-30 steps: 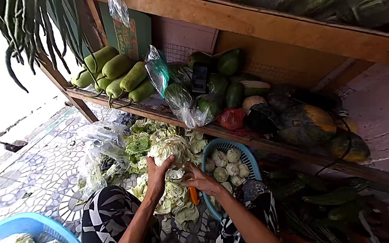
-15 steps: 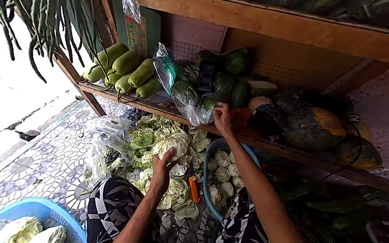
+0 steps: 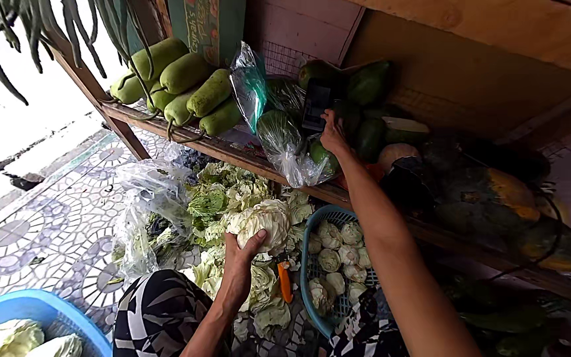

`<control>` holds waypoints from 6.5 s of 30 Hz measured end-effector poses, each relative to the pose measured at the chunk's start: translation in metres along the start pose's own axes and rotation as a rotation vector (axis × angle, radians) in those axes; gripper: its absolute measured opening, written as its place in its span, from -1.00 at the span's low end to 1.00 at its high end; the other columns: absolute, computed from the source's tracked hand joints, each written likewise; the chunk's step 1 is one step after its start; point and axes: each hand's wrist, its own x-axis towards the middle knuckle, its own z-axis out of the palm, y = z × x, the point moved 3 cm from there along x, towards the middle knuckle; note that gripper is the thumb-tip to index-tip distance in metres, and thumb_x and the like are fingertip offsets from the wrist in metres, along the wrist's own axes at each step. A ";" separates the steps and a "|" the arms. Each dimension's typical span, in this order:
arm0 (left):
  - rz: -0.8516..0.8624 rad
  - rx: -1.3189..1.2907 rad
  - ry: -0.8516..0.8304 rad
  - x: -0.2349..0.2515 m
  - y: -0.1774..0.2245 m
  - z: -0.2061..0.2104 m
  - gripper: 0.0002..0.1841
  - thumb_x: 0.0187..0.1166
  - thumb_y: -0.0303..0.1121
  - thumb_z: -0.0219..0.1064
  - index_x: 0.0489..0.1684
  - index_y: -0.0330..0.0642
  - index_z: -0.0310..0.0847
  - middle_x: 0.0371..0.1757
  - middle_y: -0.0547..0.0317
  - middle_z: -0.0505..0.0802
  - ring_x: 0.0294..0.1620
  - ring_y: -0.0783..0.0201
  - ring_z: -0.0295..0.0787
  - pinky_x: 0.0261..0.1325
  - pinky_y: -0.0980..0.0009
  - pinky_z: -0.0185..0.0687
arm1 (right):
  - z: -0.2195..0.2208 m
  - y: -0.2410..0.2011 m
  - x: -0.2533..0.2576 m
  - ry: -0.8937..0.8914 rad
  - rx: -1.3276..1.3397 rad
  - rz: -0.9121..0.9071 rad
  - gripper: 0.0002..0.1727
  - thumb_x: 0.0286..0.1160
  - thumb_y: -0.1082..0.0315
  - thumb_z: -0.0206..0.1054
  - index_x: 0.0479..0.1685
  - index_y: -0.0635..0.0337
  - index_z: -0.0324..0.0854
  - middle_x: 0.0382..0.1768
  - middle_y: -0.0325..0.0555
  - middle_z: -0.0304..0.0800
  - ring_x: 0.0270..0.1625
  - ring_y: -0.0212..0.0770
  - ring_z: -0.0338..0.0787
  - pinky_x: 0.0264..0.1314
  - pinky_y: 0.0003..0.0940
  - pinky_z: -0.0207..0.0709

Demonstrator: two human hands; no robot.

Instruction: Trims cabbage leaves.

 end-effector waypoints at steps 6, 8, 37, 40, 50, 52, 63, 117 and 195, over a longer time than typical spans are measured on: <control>-0.010 0.004 0.021 0.001 -0.002 0.000 0.01 0.32 -0.16 0.48 0.75 -0.24 -0.16 0.41 -0.12 0.58 0.25 0.18 0.75 0.19 0.26 0.79 | 0.003 0.001 0.004 -0.031 -0.041 0.016 -0.10 0.33 0.75 0.26 0.79 0.32 -0.02 0.67 0.18 0.39 0.74 0.34 0.26 0.68 0.20 0.23; -0.009 0.000 0.021 0.001 -0.002 0.000 0.02 0.31 -0.16 0.49 0.75 -0.24 -0.17 0.41 -0.11 0.58 0.25 0.18 0.75 0.19 0.26 0.79 | 0.004 0.000 0.005 -0.041 -0.056 0.016 -0.10 0.33 0.74 0.26 0.79 0.32 -0.01 0.66 0.19 0.39 0.73 0.34 0.27 0.67 0.21 0.24; 0.116 0.251 -0.257 0.015 -0.025 0.014 -0.23 0.64 -0.13 0.32 0.74 -0.32 0.02 0.48 -0.19 0.59 0.42 0.15 0.61 0.48 0.18 0.55 | 0.090 -0.057 -0.302 -0.355 1.780 0.462 -0.33 0.74 0.23 0.05 0.77 0.14 -0.11 0.43 0.25 0.50 0.31 0.13 0.71 0.25 0.09 0.69; 0.082 0.364 -0.254 0.019 -0.021 0.008 -0.29 0.79 0.08 0.04 0.79 -0.20 0.09 0.66 -0.23 0.44 0.59 -0.03 0.47 0.57 0.00 0.42 | 0.094 -0.040 -0.296 -0.262 1.766 0.428 -0.22 0.58 0.41 0.20 0.78 0.06 -0.11 0.39 0.24 0.50 0.28 0.15 0.72 0.22 0.12 0.71; 0.138 0.631 -0.379 0.024 -0.024 0.006 -0.37 0.63 -0.11 0.41 0.68 -0.08 0.37 0.59 -0.08 0.60 0.37 -0.01 0.68 0.32 -0.06 0.63 | 0.096 -0.021 -0.299 -0.273 1.526 0.468 -0.33 0.63 0.45 0.22 0.72 0.02 0.08 0.22 0.10 0.62 0.02 -0.05 0.79 -0.03 -0.11 0.76; 0.103 0.565 -0.379 0.025 -0.025 0.002 -0.49 0.67 -0.13 0.37 0.55 -0.08 0.47 0.45 -0.08 0.68 0.11 0.03 0.78 0.08 0.01 0.75 | 0.099 -0.012 -0.297 -0.311 1.544 0.489 -0.34 0.57 0.34 0.22 0.69 -0.02 0.11 0.20 0.07 0.63 0.04 -0.05 0.78 -0.02 -0.12 0.74; 0.843 1.273 -0.276 0.020 -0.036 0.008 -0.77 0.72 -0.54 0.18 0.17 -0.51 0.62 -0.03 -0.38 0.81 -0.13 -0.28 0.87 -0.05 -0.06 0.79 | 0.101 -0.009 -0.298 -0.186 1.270 0.470 -0.11 0.28 0.42 0.58 0.66 0.13 0.15 0.33 0.16 0.58 0.12 -0.05 0.74 0.02 -0.15 0.72; 0.177 0.580 -0.338 0.017 -0.026 0.001 -0.69 0.67 -0.40 0.36 0.33 -0.20 0.64 0.23 -0.11 0.80 -0.13 0.09 0.86 0.01 0.11 0.80 | 0.121 -0.013 -0.301 -0.264 1.589 0.711 -0.37 0.76 -0.18 0.06 0.67 -0.06 0.26 0.42 0.12 0.56 0.29 0.09 0.70 0.18 0.04 0.69; 0.262 0.800 -0.068 0.025 -0.028 -0.016 -0.71 0.69 -0.48 0.18 0.32 -0.28 0.44 0.01 -0.30 0.73 -0.23 -0.12 0.70 -0.22 -0.05 0.60 | 0.121 -0.012 -0.300 -0.248 1.537 0.699 -0.70 0.72 0.18 0.01 0.19 0.08 0.52 -0.05 -0.06 0.73 -0.02 -0.19 0.77 0.00 -0.21 0.70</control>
